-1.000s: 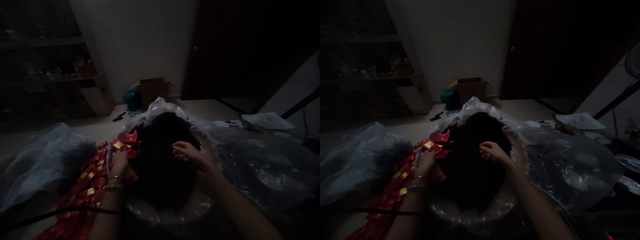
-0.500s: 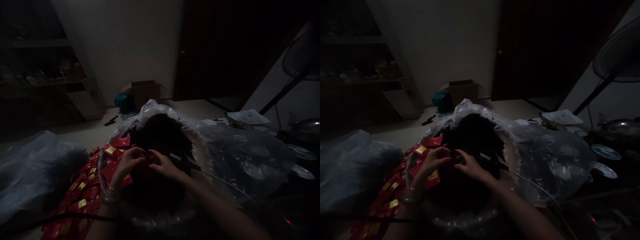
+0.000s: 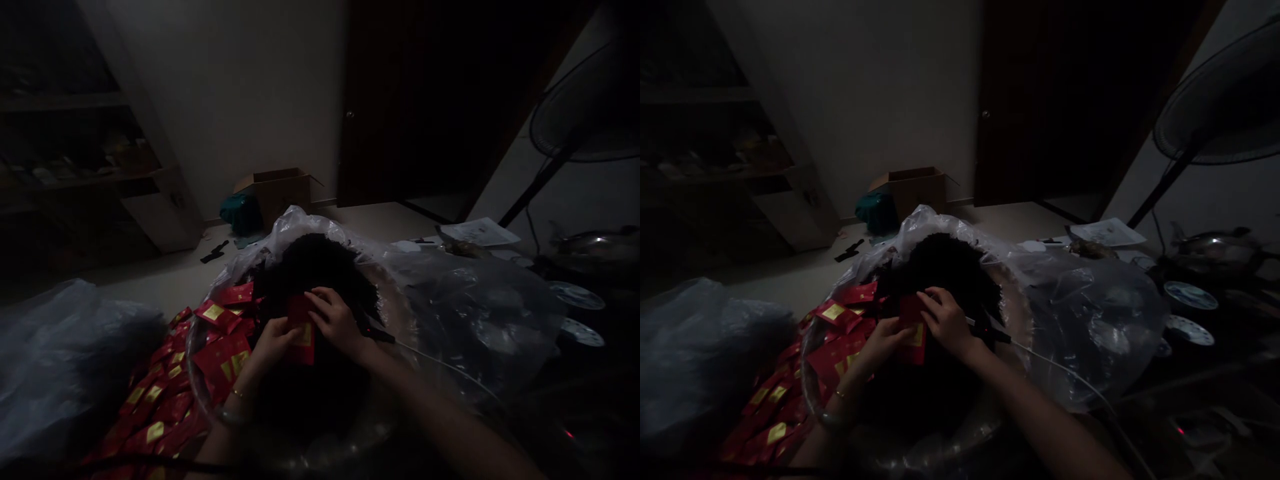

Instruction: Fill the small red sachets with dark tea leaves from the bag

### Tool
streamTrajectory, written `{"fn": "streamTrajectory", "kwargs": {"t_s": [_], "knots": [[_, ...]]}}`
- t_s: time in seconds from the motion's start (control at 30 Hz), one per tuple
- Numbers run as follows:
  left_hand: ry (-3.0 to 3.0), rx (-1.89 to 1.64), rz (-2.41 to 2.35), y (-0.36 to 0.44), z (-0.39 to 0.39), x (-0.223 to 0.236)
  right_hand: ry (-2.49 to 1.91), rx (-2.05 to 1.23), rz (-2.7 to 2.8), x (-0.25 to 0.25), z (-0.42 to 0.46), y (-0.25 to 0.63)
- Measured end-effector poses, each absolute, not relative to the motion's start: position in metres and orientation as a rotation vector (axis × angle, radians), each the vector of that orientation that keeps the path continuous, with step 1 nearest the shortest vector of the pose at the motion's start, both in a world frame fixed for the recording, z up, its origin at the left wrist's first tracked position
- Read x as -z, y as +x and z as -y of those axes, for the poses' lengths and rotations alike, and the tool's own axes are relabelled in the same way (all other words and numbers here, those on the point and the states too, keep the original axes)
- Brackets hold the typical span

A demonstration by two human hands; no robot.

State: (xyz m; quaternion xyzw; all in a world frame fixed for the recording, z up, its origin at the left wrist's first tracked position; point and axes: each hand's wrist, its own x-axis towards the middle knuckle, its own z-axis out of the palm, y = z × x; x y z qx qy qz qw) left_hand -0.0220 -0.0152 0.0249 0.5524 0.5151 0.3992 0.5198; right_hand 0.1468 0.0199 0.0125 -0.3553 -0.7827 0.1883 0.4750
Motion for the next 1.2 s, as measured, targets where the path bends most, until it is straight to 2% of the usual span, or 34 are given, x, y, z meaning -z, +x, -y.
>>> {"fn": "streamTrajectory", "kwargs": {"t_s": [0.3,0.43,0.6,0.7,0.83,0.9,1.0,1.03,1.13,1.2], "knots": [[1.314,-0.911,-1.297,-0.016,0.018,-0.033,-0.966,-0.426,1.899,-0.02,-0.026,0.154],[1.161,-0.954,-1.381,-0.014,0.016,-0.033,-0.907,-0.543,2.022,-0.024,-0.026,0.155],[1.332,-0.877,-1.416,-0.022,0.011,-0.03,-0.95,-0.72,2.065,-0.03,-0.021,0.153],[1.566,-0.866,-1.717,-0.048,0.009,-0.034,-0.949,-0.84,2.011,-0.035,-0.022,0.156],[1.7,-0.61,-2.243,-0.086,0.008,-0.042,-0.951,-0.99,1.828,-0.039,-0.027,0.16],[1.737,-0.792,-2.335,-0.089,0.008,-0.042,-0.955,-1.071,1.784,-0.039,-0.029,0.161],[1.632,-1.158,-1.934,-0.07,0.008,-0.036,-0.913,-1.13,1.83,-0.038,-0.03,0.161],[1.541,-1.118,-1.727,-0.06,0.007,-0.033,-0.879,-1.141,1.865,-0.039,-0.029,0.161],[1.163,-0.693,-1.232,-0.032,0.01,-0.021,-0.792,-1.161,1.967,-0.042,-0.025,0.162],[0.958,-0.643,-1.021,-0.02,0.014,-0.016,-0.781,-1.151,1.999,-0.044,-0.022,0.163]]}}
